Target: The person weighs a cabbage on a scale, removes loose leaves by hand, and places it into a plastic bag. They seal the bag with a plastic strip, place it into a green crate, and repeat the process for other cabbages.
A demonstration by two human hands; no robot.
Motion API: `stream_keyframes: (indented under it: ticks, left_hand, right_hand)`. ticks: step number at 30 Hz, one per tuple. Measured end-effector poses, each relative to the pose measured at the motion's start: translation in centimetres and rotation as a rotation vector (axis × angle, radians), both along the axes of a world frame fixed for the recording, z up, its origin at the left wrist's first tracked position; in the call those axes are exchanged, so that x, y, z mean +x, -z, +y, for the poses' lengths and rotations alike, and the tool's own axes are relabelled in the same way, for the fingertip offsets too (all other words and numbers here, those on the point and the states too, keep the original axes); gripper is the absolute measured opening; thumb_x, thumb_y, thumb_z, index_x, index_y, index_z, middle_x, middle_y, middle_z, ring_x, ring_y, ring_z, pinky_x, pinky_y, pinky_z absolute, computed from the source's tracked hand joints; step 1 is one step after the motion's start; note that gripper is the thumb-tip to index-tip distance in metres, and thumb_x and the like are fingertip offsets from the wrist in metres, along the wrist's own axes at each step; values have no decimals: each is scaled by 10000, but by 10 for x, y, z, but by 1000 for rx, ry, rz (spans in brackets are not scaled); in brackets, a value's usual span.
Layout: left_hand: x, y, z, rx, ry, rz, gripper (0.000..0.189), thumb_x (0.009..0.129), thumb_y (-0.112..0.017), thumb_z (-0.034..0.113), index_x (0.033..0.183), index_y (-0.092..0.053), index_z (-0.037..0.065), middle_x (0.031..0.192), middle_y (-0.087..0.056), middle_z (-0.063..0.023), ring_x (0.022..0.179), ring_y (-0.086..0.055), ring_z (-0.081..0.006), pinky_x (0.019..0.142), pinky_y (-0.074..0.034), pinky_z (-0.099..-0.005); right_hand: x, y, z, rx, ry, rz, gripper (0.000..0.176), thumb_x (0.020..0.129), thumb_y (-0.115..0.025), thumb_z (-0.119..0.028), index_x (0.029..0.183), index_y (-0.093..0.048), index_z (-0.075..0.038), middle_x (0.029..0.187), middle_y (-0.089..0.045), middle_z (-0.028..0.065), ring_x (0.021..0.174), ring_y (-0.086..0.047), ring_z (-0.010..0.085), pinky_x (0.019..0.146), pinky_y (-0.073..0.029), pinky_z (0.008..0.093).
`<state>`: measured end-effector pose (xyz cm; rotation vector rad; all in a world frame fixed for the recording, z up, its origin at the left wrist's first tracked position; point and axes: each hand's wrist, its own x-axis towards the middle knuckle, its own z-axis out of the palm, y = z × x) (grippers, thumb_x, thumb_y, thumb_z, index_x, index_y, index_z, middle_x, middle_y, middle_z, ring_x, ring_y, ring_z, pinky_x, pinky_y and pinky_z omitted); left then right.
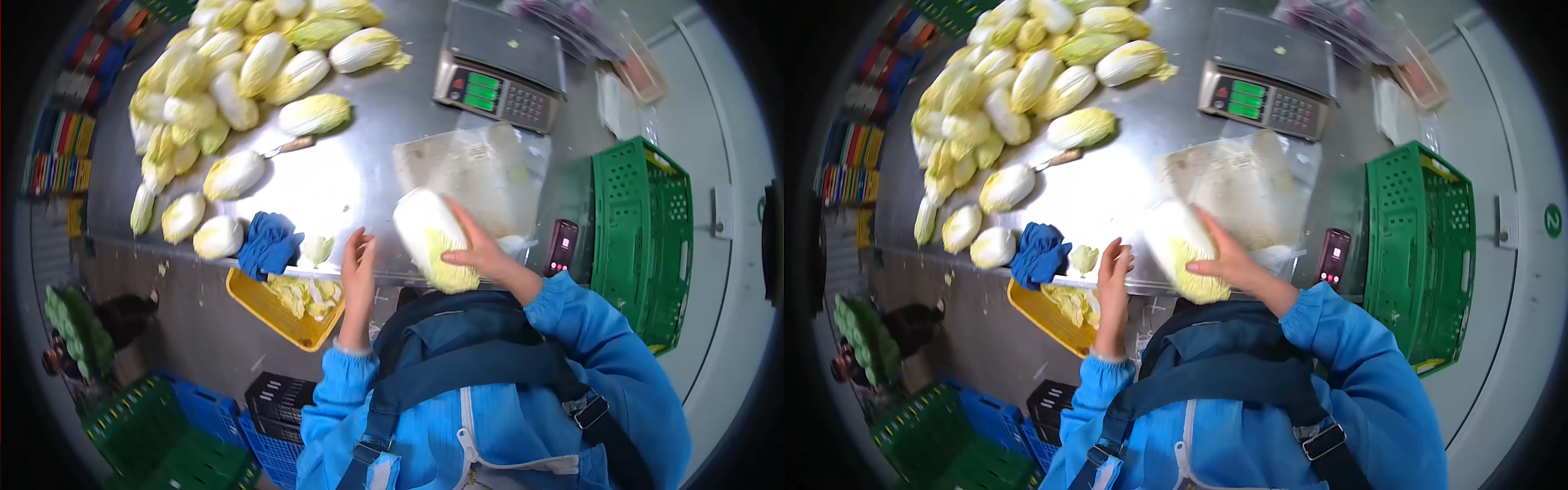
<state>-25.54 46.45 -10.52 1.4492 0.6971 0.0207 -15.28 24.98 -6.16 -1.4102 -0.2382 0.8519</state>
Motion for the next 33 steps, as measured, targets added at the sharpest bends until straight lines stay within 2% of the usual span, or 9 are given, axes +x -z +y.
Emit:
stream_keyframes:
  ticks: [2, 6, 9, 13, 16, 21, 27, 29, 33]
  left_hand:
    - [41, 37, -18, 199, 181, 130, 568, 903, -634, 325, 1352, -446, 32, 1058, -624, -107, 926, -620, -205, 787, -495, -332]
    - [93, 64, -51, 644, 420, 230, 540, 838, -656, 268, 1285, -468, 31, 961, -639, -175, 848, -624, -359, 768, -488, -432]
    - [96, 98, -46, 484, 456, 240, 419, 856, -611, 119, 1256, -490, 79, 950, -629, -137, 776, -638, -200, 709, -510, -327]
    - [101, 51, -50, 198, 410, 203, 439, 823, -571, -18, 1246, -476, 53, 1037, -610, -92, 903, -611, -173, 791, -505, -309]
    - [103, 59, -47, -149, 295, 169, 411, 949, -479, 239, 1316, -420, 63, 1231, -555, -109, 1082, -580, -251, 916, -485, -370]
    - [111, 58, -63, -566, 92, 170, 522, 1026, -360, 412, 1449, -305, 112, 1370, -469, -127, 1214, -511, -299, 994, -451, -430]
    - [136, 41, -113, -235, 274, 149, 610, 1017, -423, 338, 1524, -131, 163, 1468, -361, -99, 1265, -447, -260, 1007, -407, -430]
    - [132, 43, -134, 5, 339, 29, 726, 953, -510, 123, 1529, -68, 124, 1500, -265, -144, 1261, -421, -242, 983, -407, -388]
    - [107, -5, -160, 469, 487, -186, 712, 873, -576, 15, 1486, -217, 69, 1355, -380, -155, 1097, -490, -229, 886, -452, -336]
  right_hand:
    - [22, 26, -29, -300, 151, -403, 984, 723, -762, -282, 1509, -202, -88, 1461, -342, 193, 1324, -398, 298, 1073, -356, 368]
    - [51, 50, -41, -675, 291, -557, 1008, 673, -784, -332, 1492, -234, -127, 1377, -377, 228, 1265, -406, 417, 1013, -407, 453]
    - [60, 105, -41, -915, 254, -703, 1037, 668, -785, -388, 1499, -219, -136, 1403, -356, 216, 1263, -388, 444, 1014, -401, 472]
    - [70, 84, -66, -885, 254, -791, 835, 755, -736, -351, 1451, -339, -116, 1374, -404, 206, 1196, -426, 428, 1001, -397, 489]
    - [98, 91, -130, -790, 550, -1058, 573, 839, -674, -289, 1340, -487, -82, 1205, -563, 174, 1037, -565, 339, 872, -481, 452]
    - [144, 145, -144, -307, 338, 86, 466, 889, -631, -327, 1231, -564, -17, 972, -664, 119, 668, -614, 194, 587, -507, 301]
    - [123, 144, -53, -426, 286, -184, 770, 791, -696, -517, 1251, -468, 57, 1057, -613, 211, 949, -627, 299, 830, -497, 386]
    - [104, 121, -49, -455, 337, -191, 836, 765, -704, -556, 1232, -435, 82, 1082, -594, 264, 972, -624, 342, 844, -495, 403]
    - [90, 69, -73, -323, 411, -70, 757, 770, -728, -504, 1194, -434, 50, 1112, -571, 218, 1027, -598, 294, 864, -486, 386]
